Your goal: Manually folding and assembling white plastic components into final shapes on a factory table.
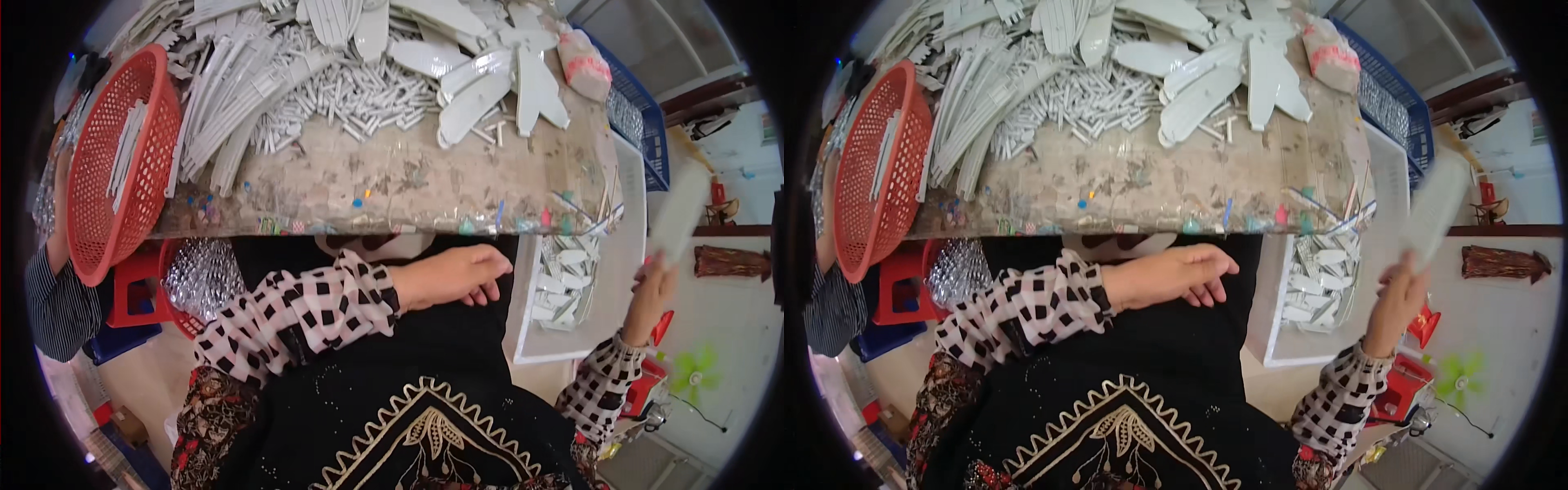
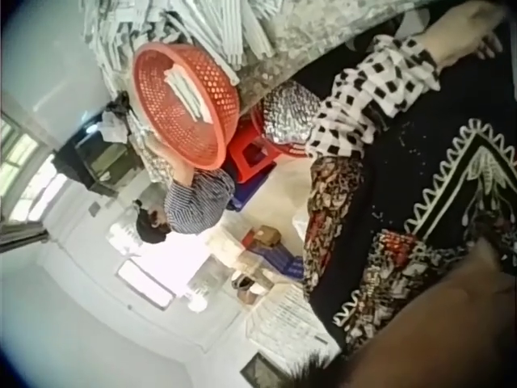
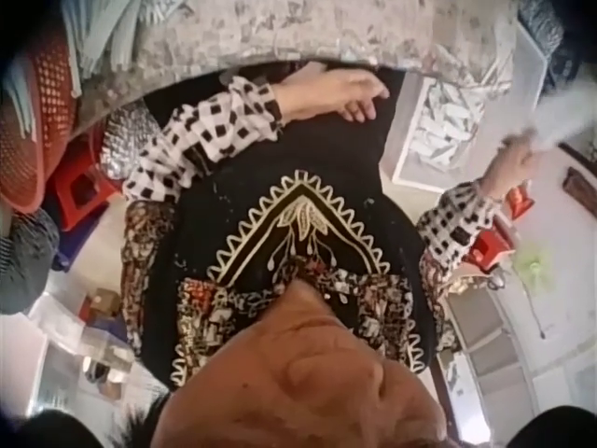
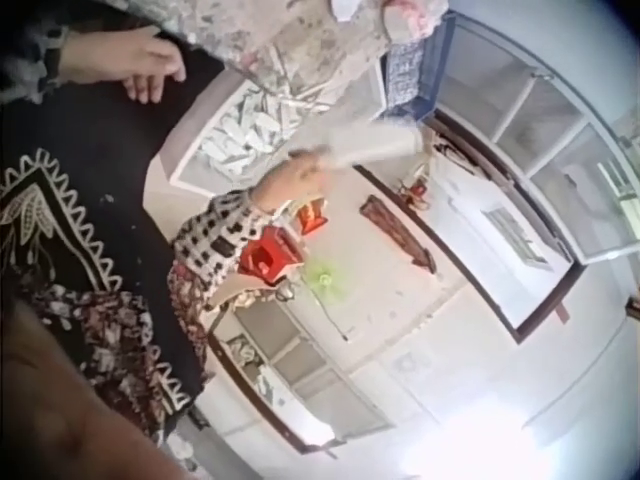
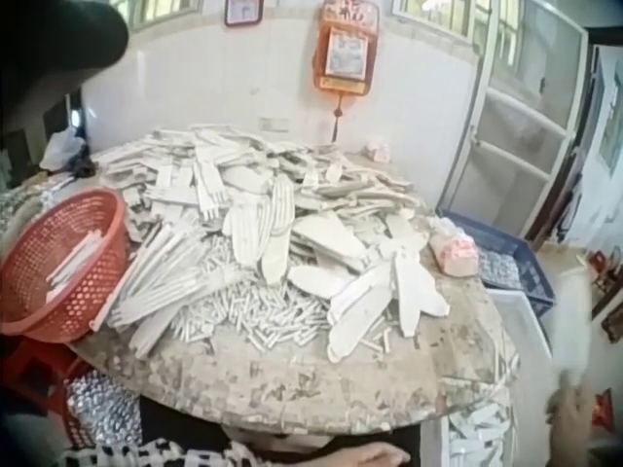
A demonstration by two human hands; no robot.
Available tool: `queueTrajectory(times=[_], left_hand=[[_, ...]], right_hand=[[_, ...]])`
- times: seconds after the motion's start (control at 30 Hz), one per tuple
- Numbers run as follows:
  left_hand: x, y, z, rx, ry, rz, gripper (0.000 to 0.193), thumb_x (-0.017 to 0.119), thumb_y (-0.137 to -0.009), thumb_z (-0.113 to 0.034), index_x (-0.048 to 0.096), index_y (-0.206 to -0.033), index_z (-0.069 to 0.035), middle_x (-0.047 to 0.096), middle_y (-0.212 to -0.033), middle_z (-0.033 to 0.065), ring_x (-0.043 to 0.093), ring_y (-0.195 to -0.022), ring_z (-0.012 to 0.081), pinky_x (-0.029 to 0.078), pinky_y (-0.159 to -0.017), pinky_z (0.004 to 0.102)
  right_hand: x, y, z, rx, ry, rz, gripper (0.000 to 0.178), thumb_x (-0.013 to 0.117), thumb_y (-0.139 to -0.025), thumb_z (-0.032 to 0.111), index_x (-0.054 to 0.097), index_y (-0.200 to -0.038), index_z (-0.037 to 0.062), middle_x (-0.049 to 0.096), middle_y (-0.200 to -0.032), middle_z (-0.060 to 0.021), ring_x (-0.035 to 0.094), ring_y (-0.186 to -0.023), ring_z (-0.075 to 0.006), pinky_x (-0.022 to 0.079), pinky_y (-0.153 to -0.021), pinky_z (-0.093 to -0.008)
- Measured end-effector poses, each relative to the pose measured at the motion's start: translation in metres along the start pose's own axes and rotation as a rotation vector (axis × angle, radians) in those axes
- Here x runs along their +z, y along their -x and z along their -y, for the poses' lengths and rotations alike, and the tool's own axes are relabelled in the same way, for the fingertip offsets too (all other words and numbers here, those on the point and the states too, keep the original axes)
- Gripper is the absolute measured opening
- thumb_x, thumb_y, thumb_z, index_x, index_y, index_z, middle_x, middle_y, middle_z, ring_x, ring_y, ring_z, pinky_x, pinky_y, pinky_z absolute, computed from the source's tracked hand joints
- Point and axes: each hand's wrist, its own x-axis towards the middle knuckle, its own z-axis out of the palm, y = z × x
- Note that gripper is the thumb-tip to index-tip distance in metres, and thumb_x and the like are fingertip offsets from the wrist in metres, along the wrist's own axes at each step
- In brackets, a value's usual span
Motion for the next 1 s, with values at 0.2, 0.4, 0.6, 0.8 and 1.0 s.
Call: queueTrajectory(times=[0.2,0.4,0.6,0.8,1.0], left_hand=[[0.004,-0.009,-0.009,0.024,-0.022,0.015,0.036,0.042,-0.101,-0.037,0.052,-0.12,-0.008,0.061,-0.095,0.0057,0.056,-0.081,0.0116,0.047,-0.073,0.0251],[0.006,-0.007,-0.006,0.042,-0.054,-0.036,0.032,0.046,-0.1,-0.036,0.056,-0.111,-0.008,0.061,-0.087,0.0041,0.054,-0.073,0.0105,0.047,-0.066,0.0246],[0.012,0.005,-0.007,0.13,-0.079,-0.135,0.027,0.05,-0.099,-0.029,0.057,-0.111,-0.006,0.061,-0.086,0.004,0.055,-0.073,0.0111,0.047,-0.066,0.026],[-0.016,0.031,-0.006,0.384,-0.265,-0.384,0.027,0.055,-0.095,-0.022,0.058,-0.115,-0.004,0.062,-0.086,0.0074,0.057,-0.073,0.0137,0.049,-0.069,0.0303],[-0.028,0.092,-0.057,0.98,-1.244,-1.045,0.04,0.066,-0.084,-0.012,0.058,-0.123,-0.013,0.063,-0.112,0.0115,0.058,-0.103,0.0307,0.047,-0.091,0.0365]], right_hand=[[-0.046,-0.02,-0.126,-0.127,0.834,-0.057,0.048,0.051,-0.096,0.043,0.054,-0.114,-0.0009,0.063,-0.091,-0.0161,0.062,-0.079,-0.0228,0.048,-0.068,-0.032],[0.07,-0.031,0.021,-0.232,0.168,0.297,0.046,0.056,-0.096,0.027,0.049,-0.127,-0.0067,0.06,-0.116,-0.0259,0.063,-0.1,-0.0323,0.049,-0.086,-0.035],[0.217,-0.06,0.075,-0.542,0.295,0.192,0.048,0.066,-0.087,0.031,0.053,-0.12,-0.0012,0.062,-0.098,-0.0211,0.063,-0.084,-0.0306,0.05,-0.072,-0.0354],[0.227,-0.043,0.096,-0.23,-0.014,0.323,0.051,0.069,-0.083,0.025,0.05,-0.121,-0.0042,0.061,-0.101,-0.0148,0.06,-0.086,-0.0207,0.048,-0.072,-0.0308],[0.154,0.029,0.114,-0.187,-0.412,0.794,0.028,0.062,-0.084,0.005,0.053,-0.111,0.0005,0.057,-0.086,-0.0033,0.054,-0.07,-0.0088,0.042,-0.061,-0.0214]])
